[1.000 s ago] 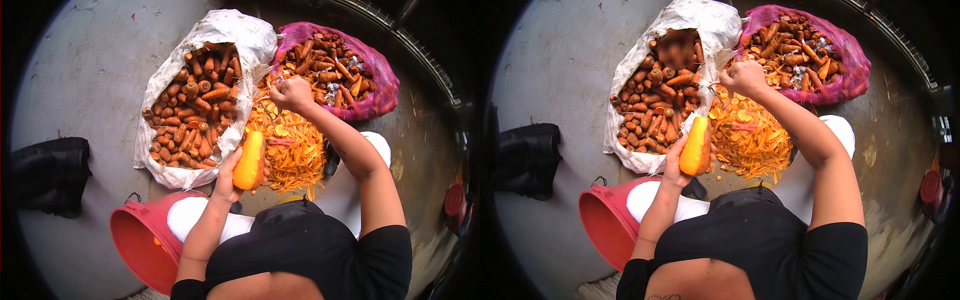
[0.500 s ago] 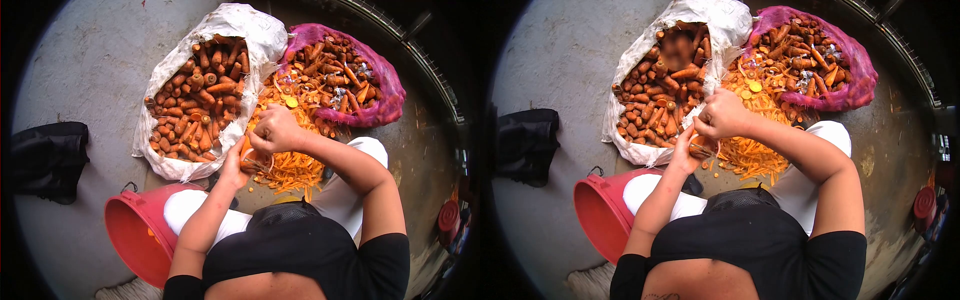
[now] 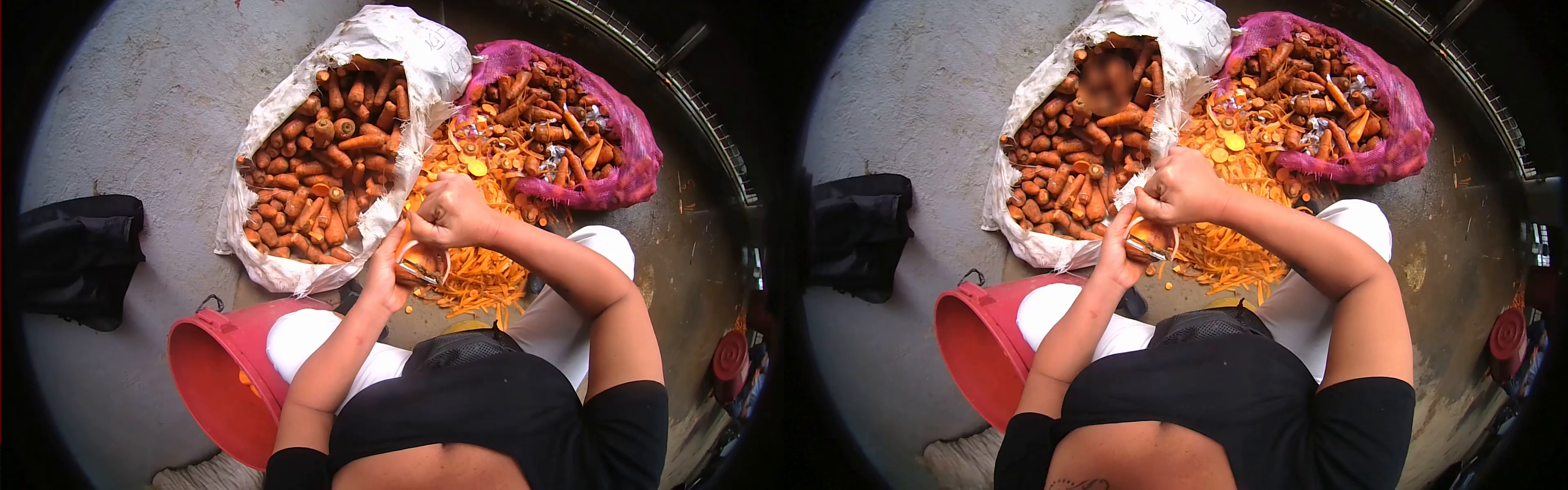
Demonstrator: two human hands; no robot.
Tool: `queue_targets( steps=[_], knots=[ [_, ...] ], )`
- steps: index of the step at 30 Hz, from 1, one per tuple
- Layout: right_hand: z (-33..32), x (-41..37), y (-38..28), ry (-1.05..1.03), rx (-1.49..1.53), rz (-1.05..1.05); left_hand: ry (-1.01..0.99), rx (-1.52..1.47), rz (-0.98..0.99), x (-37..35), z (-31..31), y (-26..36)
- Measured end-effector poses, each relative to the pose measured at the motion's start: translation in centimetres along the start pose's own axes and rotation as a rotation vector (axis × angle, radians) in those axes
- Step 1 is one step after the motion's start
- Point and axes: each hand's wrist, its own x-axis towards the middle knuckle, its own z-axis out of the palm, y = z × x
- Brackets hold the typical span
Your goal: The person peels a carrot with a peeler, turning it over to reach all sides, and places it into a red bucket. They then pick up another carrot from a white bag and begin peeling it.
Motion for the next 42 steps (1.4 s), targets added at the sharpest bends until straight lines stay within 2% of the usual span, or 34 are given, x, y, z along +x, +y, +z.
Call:
queue_targets(
  steps=[1,3,4,5,7,9,11,13,14,17,19,21,24,25,28,34,42],
  knots=[
    [-0.1,0.1,0.0,0.016,-0.001,-0.016,0.009,0.005,0.015,-0.1,0.2,0.0],
    [-0.8,0.4,0.9,-0.013,0.056,0.184,-0.013,0.073,-0.002,-0.6,-0.3,0.1],
    [-1.2,0.8,2.1,0.046,-0.037,0.13,-0.037,0.105,-0.003,-1.3,-0.6,0.0],
    [-1.9,0.8,3.0,-0.001,-0.075,0.235,-0.062,0.139,-0.006,-1.7,-0.6,-0.2],
    [-2.4,0.7,5.3,0.062,-0.295,0.178,-0.068,0.145,-0.053,-3.1,0.8,0.0],
    [-2.9,0.3,6.8,-0.081,-0.422,0.356,-0.121,0.17,-0.077,-3.6,1.2,0.4],
    [-3.0,0.2,7.7,-0.066,-0.433,0.608,-0.204,0.145,-0.066,-3.5,1.0,1.0],
    [-3.1,0.6,7.9,0.03,-0.275,0.743,-0.213,0.083,-0.032,-3.1,0.9,1.4],
    [-3.1,0.7,7.8,0.016,-0.199,0.731,-0.251,0.067,-0.004,-2.6,0.2,1.4],
    [-3.8,1.5,5.6,-0.025,-0.011,0.692,-0.059,0.067,0.042,-1.4,0.5,1.2],
    [-3.0,1.5,4.1,-0.082,-0.037,0.487,-0.027,0.079,-0.018,-0.3,-0.4,1.1],
    [-2.0,1.3,2.5,-0.007,-0.023,0.232,0.012,0.042,-0.046,0.4,-0.8,0.7],
    [-1.4,0.8,0.4,-0.017,-0.04,0.102,0.117,-0.041,-0.061,1.0,-0.5,0.3],
    [-1.0,0.5,0.2,-0.005,-0.05,0.057,0.094,-0.05,-0.082,1.1,-0.4,0.2],
    [-0.9,-0.1,-0.2,-0.055,-0.075,0.034,-0.023,-0.06,-0.137,1.1,-0.6,0.1],
    [-1.0,-0.3,0.1,-0.021,-0.087,-0.035,0.062,-0.098,-0.111,0.7,0.8,-0.1],
    [-0.6,-0.2,0.1,-0.016,0.006,0.006,-0.023,-0.03,-0.004,-0.2,0.6,0.0]
  ],
)
